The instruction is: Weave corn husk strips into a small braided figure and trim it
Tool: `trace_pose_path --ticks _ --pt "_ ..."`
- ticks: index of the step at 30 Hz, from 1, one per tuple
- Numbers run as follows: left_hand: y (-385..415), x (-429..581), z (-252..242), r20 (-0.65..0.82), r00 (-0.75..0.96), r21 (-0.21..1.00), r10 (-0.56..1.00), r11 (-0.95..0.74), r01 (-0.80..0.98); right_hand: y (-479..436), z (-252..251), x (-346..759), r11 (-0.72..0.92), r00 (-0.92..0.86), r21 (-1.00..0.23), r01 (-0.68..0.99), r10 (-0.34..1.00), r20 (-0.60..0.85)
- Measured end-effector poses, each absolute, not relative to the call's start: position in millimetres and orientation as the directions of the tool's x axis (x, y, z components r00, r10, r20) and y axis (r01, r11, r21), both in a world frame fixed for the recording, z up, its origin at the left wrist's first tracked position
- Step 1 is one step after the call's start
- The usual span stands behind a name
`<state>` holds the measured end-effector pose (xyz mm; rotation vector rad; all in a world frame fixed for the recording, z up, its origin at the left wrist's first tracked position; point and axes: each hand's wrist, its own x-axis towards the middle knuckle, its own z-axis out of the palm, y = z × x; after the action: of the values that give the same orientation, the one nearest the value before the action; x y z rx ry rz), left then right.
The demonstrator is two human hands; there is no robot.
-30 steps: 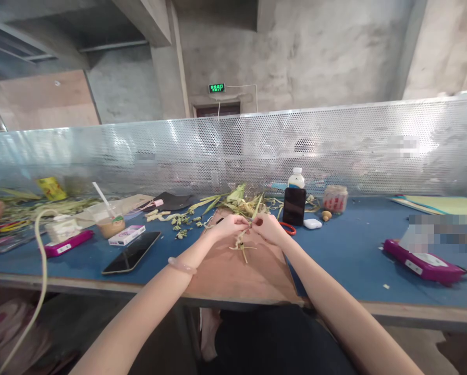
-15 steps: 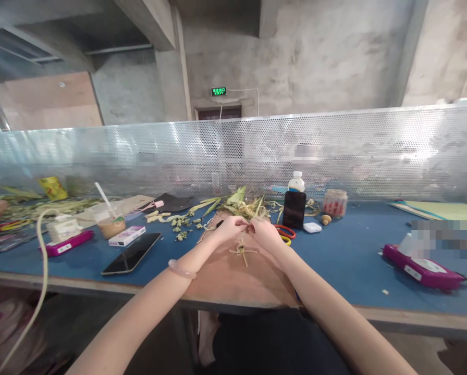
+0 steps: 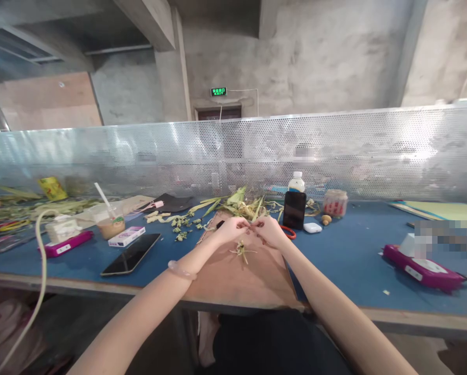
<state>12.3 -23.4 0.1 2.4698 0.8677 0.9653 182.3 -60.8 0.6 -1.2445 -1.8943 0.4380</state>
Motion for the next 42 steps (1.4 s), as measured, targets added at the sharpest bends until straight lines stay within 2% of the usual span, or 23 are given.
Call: trace_pose_path --ticks 9,29,42 --pt "-25.2 13.1 0.9 0.478 0.593 0.492 0.648 -0.757 0.431 -57.7 -1.6 186.4 0.445 -0.200 -0.704 0.553 0.891 0.407" --pt "-27.1 13.2 0.2 0.448 0.602 0.478 0.661 -0.746 0.463 -63.1 3.6 185.7 0.440 -0.200 -0.693 0.572 0.894 0.402" --pt "-27.5 14.3 1.2 0.474 0.617 0.478 0.628 -0.772 0.418 -60.4 0.2 184.4 0.454 -0.190 -0.675 0.581 0.882 0.431"
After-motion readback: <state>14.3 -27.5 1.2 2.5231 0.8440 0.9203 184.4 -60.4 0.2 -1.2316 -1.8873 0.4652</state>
